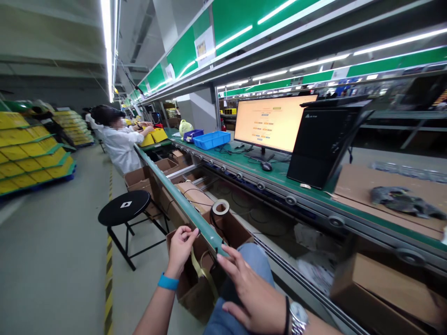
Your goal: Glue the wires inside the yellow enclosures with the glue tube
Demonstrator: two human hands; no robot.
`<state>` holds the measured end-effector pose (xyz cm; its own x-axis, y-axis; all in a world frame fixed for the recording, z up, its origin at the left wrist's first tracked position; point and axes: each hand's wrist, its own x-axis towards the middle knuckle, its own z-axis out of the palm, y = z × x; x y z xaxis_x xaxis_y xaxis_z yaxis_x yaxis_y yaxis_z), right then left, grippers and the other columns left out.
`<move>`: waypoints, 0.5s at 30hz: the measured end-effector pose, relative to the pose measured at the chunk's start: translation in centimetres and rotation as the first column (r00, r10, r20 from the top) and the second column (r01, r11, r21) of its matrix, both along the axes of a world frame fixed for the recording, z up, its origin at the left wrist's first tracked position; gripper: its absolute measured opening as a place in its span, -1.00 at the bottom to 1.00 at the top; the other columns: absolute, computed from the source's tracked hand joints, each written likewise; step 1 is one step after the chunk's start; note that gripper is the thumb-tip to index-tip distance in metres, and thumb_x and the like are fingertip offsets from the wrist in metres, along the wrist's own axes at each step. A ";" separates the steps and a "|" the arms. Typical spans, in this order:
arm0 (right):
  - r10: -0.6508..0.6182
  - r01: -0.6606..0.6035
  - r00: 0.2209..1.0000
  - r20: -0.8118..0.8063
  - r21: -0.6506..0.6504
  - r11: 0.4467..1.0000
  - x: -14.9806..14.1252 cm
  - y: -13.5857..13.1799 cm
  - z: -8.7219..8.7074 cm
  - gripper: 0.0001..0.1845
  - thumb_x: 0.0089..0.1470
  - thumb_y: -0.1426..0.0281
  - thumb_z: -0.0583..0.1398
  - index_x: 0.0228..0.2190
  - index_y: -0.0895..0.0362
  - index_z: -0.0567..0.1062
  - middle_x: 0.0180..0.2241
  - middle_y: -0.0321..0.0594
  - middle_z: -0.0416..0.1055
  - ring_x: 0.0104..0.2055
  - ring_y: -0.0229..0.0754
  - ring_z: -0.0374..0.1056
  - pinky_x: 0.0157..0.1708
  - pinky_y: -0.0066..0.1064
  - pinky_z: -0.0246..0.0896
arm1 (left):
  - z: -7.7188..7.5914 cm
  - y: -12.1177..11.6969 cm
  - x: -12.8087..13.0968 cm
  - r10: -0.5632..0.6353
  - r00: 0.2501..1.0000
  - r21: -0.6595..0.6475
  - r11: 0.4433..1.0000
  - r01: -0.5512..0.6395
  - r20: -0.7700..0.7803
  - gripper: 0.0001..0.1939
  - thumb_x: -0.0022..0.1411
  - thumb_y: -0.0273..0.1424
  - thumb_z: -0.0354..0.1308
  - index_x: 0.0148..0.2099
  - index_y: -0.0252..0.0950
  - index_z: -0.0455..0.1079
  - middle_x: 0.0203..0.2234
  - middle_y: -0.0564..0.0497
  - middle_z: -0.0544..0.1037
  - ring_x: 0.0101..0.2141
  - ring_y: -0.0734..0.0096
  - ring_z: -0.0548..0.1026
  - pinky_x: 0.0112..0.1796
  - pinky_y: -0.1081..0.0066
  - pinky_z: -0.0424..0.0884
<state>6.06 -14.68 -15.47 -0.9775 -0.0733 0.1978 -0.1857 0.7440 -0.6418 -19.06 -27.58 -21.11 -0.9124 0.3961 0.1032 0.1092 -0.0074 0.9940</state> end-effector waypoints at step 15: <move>-0.198 0.195 0.980 0.032 0.078 0.978 -2.0 2.0 -6.1 -0.08 0.26 0.36 0.22 0.38 -0.40 -0.18 0.37 -0.17 0.16 0.22 0.08 0.36 0.16 -0.05 0.38 | 1.8 4.9 3.6 0.050 0.771 -0.302 0.902 -0.307 -0.635 -0.60 0.28 -0.02 0.07 0.02 -0.15 0.37 0.20 -0.19 0.21 0.21 -0.18 0.31 0.16 -0.29 0.19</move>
<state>4.06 -12.64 -21.53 -0.9812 0.1078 0.1602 -0.0070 0.8092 -0.5875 -15.46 -22.63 -19.33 -0.7677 0.3565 0.5325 0.6408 0.4241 0.6399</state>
